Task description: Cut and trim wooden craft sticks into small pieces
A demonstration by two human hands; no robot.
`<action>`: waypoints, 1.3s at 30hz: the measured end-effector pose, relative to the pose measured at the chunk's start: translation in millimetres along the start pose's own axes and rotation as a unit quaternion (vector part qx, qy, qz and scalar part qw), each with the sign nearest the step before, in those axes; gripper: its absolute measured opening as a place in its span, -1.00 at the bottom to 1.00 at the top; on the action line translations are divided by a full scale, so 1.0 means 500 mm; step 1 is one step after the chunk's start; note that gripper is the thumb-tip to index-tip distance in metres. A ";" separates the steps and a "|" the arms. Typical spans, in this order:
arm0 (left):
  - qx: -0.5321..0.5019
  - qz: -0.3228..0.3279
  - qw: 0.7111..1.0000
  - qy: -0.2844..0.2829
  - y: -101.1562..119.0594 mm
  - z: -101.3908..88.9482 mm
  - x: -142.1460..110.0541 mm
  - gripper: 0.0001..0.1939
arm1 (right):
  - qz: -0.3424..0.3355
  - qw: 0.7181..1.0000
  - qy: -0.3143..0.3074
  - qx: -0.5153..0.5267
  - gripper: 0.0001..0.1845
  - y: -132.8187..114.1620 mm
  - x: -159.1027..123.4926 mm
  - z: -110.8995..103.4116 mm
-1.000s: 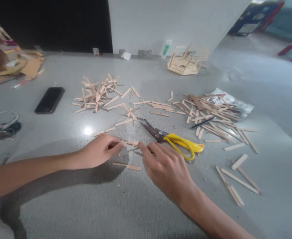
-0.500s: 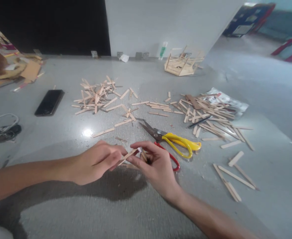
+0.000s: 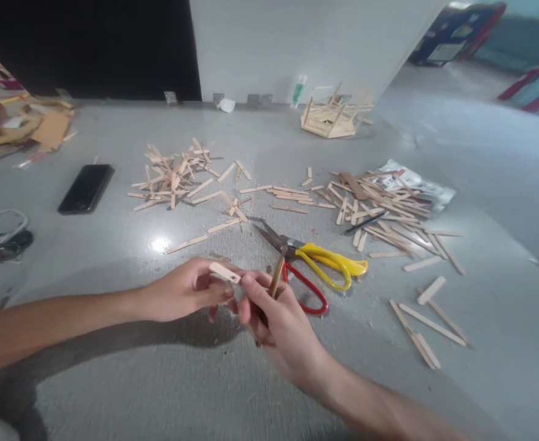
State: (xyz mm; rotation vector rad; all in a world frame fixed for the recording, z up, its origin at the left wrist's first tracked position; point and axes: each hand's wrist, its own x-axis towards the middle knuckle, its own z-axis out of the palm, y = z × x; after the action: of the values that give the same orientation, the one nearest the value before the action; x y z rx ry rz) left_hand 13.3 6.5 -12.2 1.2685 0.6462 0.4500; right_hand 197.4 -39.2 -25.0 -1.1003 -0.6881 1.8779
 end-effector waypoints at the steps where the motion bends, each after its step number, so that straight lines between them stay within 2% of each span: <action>1: -0.005 0.000 1.000 -0.002 -0.001 0.001 0.001 -0.50 | 0.001 1.000 0.012 -0.012 -0.54 0.002 -0.002 0.001; 4: -0.004 0.004 1.000 0.023 -0.006 0.008 -0.003 -0.52 | -0.004 0.998 0.035 -0.054 -0.52 0.008 -0.007 0.002; 10: 0.012 0.026 0.991 0.132 -0.012 0.025 -0.016 -0.65 | -0.034 0.995 0.037 -0.089 -0.55 0.016 -0.011 -0.001; 14: -0.018 0.016 0.993 0.112 -0.008 0.031 -0.018 -0.68 | -0.052 0.995 0.032 -0.074 -0.60 0.019 -0.015 0.002; 19: -0.048 0.009 0.993 0.104 -0.006 0.032 -0.016 -0.66 | -0.049 0.996 -0.011 -0.071 -0.55 0.014 -0.010 0.003; 25: -0.051 -0.006 0.994 0.095 -0.002 0.032 -0.020 -0.67 | -0.046 0.993 0.000 -0.111 -0.50 0.003 -0.014 -0.002; 28: -0.063 -0.023 0.994 0.084 0.004 0.034 -0.024 -0.67 | -0.075 0.985 -0.001 -0.153 -0.53 -0.008 -0.022 -0.004; 30: -0.067 -0.024 0.993 0.090 0.009 0.035 -0.028 -0.66 | -0.127 0.971 0.005 -0.203 -0.58 -0.015 -0.028 -0.006; 32: -0.055 -0.016 0.993 0.107 0.014 0.034 -0.031 -0.68 | -0.198 0.944 0.023 -0.263 -0.62 -0.021 -0.034 -0.011; 34: -0.032 -0.002 0.991 0.130 0.019 0.031 -0.035 -0.71 | -0.268 0.900 0.046 -0.341 -0.70 -0.022 -0.039 -0.018; 36: 0.004 0.011 0.989 0.150 0.023 0.027 -0.037 -0.75 | -0.327 0.843 0.060 -0.423 -0.81 -0.019 -0.041 -0.025; 39: 0.061 0.037 0.982 0.178 0.028 0.024 -0.040 -0.79 | -0.383 0.779 0.079 -0.490 -0.85 -0.013 -0.040 -0.031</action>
State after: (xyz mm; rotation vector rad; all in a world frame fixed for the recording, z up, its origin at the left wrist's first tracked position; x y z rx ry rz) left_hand 6.8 -11.5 7.3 1.3429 0.9410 0.7167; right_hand 219.0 -52.5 -18.5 -1.2547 -1.7944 0.6385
